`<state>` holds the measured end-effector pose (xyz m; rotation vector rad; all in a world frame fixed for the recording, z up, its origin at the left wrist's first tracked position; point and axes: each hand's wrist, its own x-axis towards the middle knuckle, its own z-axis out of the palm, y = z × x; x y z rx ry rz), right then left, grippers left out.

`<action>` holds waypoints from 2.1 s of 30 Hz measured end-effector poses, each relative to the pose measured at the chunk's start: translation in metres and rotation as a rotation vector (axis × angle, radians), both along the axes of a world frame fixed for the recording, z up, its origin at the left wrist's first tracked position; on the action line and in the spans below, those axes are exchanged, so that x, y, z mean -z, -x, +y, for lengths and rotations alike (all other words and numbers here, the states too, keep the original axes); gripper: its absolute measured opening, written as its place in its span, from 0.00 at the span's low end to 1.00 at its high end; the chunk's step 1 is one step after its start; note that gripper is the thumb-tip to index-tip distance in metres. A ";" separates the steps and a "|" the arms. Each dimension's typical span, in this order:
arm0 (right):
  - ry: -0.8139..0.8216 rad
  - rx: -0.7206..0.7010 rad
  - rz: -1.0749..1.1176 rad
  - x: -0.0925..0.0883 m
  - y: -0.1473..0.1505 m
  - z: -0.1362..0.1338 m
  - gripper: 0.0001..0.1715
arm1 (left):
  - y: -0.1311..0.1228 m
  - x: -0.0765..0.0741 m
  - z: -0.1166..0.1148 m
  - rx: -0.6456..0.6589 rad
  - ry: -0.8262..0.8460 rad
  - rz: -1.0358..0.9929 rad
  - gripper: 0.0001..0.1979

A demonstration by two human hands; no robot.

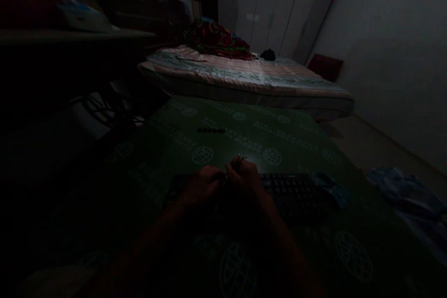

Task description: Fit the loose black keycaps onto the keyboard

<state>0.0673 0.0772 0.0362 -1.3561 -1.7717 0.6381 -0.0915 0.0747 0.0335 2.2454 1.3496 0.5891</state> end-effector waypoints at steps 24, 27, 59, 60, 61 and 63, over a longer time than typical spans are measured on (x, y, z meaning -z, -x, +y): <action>-0.098 -0.050 0.040 0.017 0.000 0.006 0.09 | -0.006 0.010 0.012 -0.028 -0.057 0.127 0.10; -0.085 -0.025 0.035 0.019 0.002 0.007 0.10 | -0.007 0.009 0.012 -0.027 -0.043 0.140 0.10; 0.315 -0.025 0.599 0.030 0.010 0.003 0.18 | -0.004 0.010 0.016 -0.006 0.091 0.000 0.12; 0.313 -0.018 0.614 0.031 0.011 0.004 0.18 | -0.004 0.010 0.016 -0.007 0.090 0.005 0.12; 0.306 -0.012 0.627 0.032 0.011 0.004 0.18 | -0.004 0.010 0.016 -0.010 0.086 0.011 0.13; 0.288 -0.006 0.650 0.032 0.012 0.003 0.19 | -0.005 0.011 0.016 -0.018 0.079 0.020 0.13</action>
